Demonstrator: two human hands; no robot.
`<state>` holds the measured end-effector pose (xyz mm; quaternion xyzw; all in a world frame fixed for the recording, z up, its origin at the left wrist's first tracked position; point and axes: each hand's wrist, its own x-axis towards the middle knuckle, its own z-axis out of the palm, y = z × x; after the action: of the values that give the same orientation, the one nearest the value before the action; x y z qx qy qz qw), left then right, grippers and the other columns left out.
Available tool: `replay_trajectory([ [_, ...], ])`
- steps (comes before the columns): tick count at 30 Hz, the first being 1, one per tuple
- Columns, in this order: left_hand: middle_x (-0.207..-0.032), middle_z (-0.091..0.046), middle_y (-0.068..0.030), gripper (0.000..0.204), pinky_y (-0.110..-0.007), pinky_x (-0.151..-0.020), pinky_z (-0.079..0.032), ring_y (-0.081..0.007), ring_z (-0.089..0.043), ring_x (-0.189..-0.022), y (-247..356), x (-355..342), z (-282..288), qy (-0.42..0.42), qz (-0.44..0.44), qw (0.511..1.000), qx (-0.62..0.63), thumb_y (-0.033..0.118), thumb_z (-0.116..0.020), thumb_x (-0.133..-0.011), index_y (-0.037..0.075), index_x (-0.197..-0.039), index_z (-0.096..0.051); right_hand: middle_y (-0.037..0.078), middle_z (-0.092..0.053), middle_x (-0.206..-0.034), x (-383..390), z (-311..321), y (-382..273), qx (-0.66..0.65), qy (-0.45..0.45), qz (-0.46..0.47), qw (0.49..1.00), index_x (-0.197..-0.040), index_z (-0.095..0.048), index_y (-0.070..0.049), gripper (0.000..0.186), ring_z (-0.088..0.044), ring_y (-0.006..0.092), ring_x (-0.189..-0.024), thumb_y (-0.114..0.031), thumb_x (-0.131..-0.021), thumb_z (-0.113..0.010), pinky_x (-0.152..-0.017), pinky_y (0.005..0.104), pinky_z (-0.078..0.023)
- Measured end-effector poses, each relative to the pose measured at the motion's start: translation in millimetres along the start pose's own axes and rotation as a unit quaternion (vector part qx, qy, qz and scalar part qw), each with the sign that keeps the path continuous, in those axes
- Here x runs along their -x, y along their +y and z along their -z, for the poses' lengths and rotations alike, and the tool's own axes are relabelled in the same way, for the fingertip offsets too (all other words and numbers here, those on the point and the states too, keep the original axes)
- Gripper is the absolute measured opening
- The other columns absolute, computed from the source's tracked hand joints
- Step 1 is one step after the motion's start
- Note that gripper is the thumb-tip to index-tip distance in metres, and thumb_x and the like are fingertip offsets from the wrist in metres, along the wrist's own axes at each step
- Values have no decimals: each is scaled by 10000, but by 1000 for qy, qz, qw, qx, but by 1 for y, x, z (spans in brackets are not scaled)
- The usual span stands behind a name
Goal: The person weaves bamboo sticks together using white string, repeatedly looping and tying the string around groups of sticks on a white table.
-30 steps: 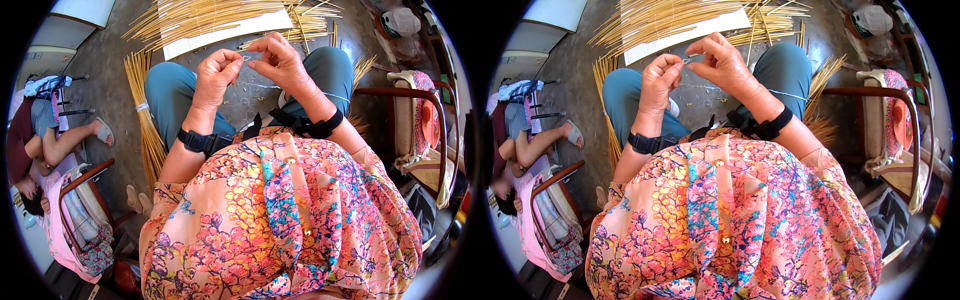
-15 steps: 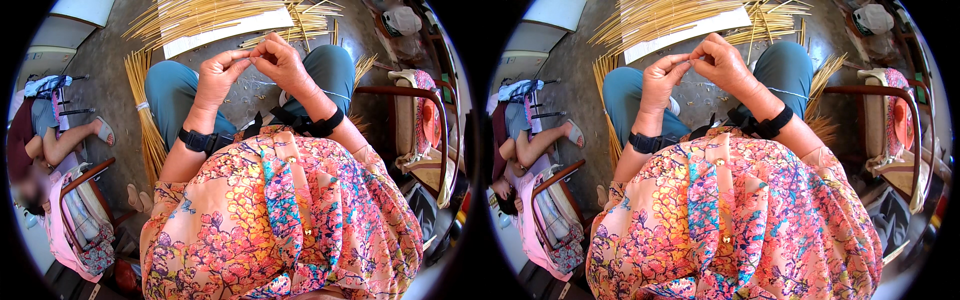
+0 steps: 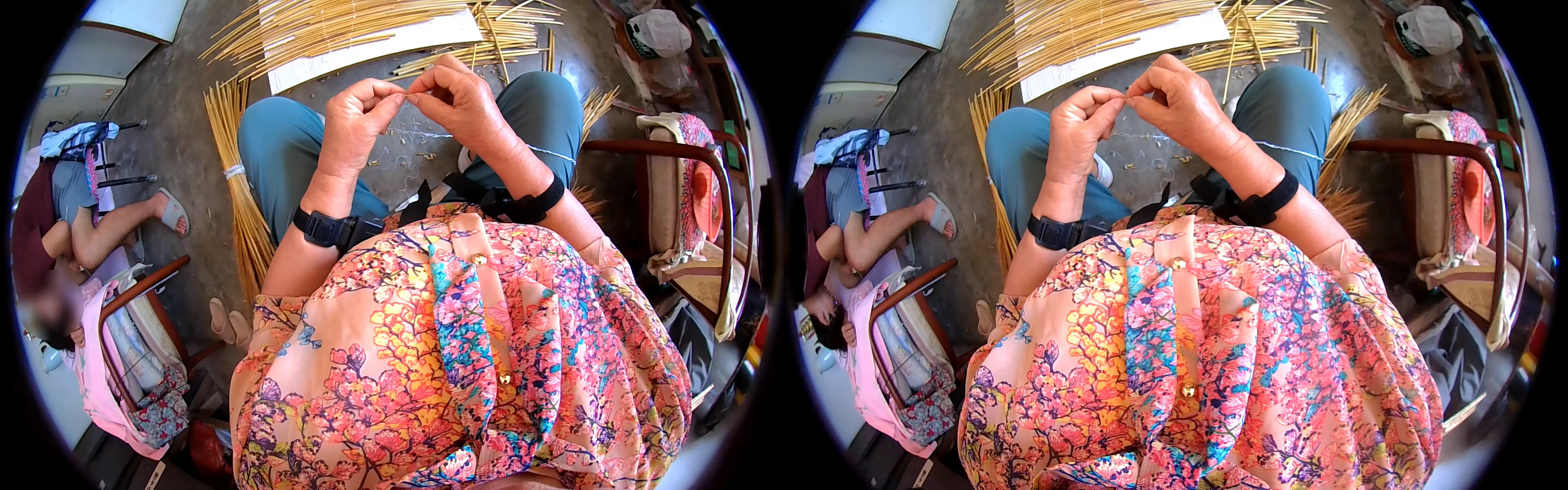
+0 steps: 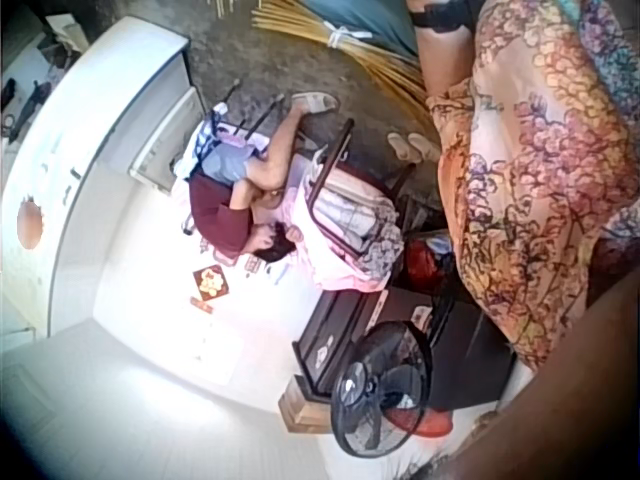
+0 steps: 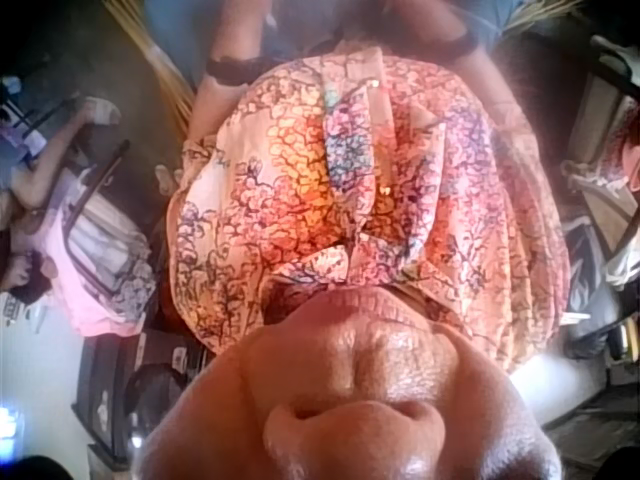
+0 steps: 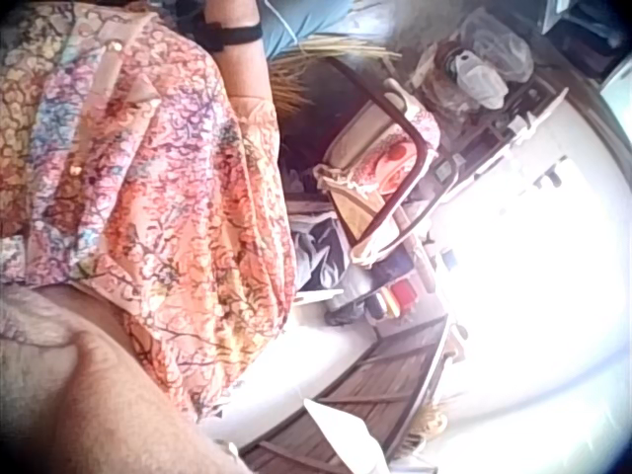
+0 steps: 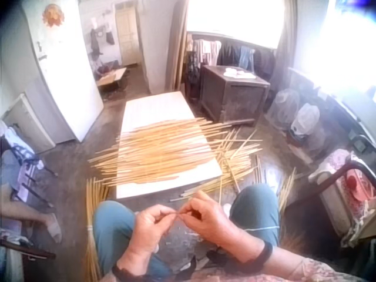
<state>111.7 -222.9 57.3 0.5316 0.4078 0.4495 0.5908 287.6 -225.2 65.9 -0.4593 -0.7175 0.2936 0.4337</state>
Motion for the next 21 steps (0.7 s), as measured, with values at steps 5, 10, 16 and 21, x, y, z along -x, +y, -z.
replay_trajectory([
  [5, -567, -515, 52, 65, -172, -452, -296, -19, -396, -487, 1, 0, -1, 16, 12, 998, 54, 51, -624, -848, 7, -875, -662, -8, -475, -778, 1, -1, -1, -31, -11, -27, 999, -844, -626, -6, 83, -457, 46, -635, -66, -809, -673, -557, 202, -385],
  [10, -566, -514, 54, 59, -170, -447, -296, -19, -388, -475, -1, 0, -2, 17, 12, 999, 46, 48, -628, -843, 9, -869, -662, -8, -474, -777, 1, -1, 2, -28, -9, -29, 999, -844, -620, -2, 76, -456, 40, -638, -58, -812, -661, -558, 199, -383],
  [16, -549, -535, 54, 31, -190, -443, -323, -10, -404, -486, -2, 1, -3, 69, -42, 991, -107, 67, -668, -811, 37, -812, -672, -5, -483, -777, 1, -3, 1, -35, -7, -33, 999, -830, -616, 3, 77, -453, 36, -634, -56, -805, -658, -555, 199, -384],
  [21, -499, -483, 43, 22, -202, -427, -323, -7, -388, -470, -4, 3, -9, 105, -128, 966, -197, 47, -679, -784, 36, -800, -669, -4, -486, -769, 2, -7, 1, -47, 3, -45, 998, -810, -621, 2, 75, -465, 38, -625, -55, -794, -667, -541, 201, -381],
])
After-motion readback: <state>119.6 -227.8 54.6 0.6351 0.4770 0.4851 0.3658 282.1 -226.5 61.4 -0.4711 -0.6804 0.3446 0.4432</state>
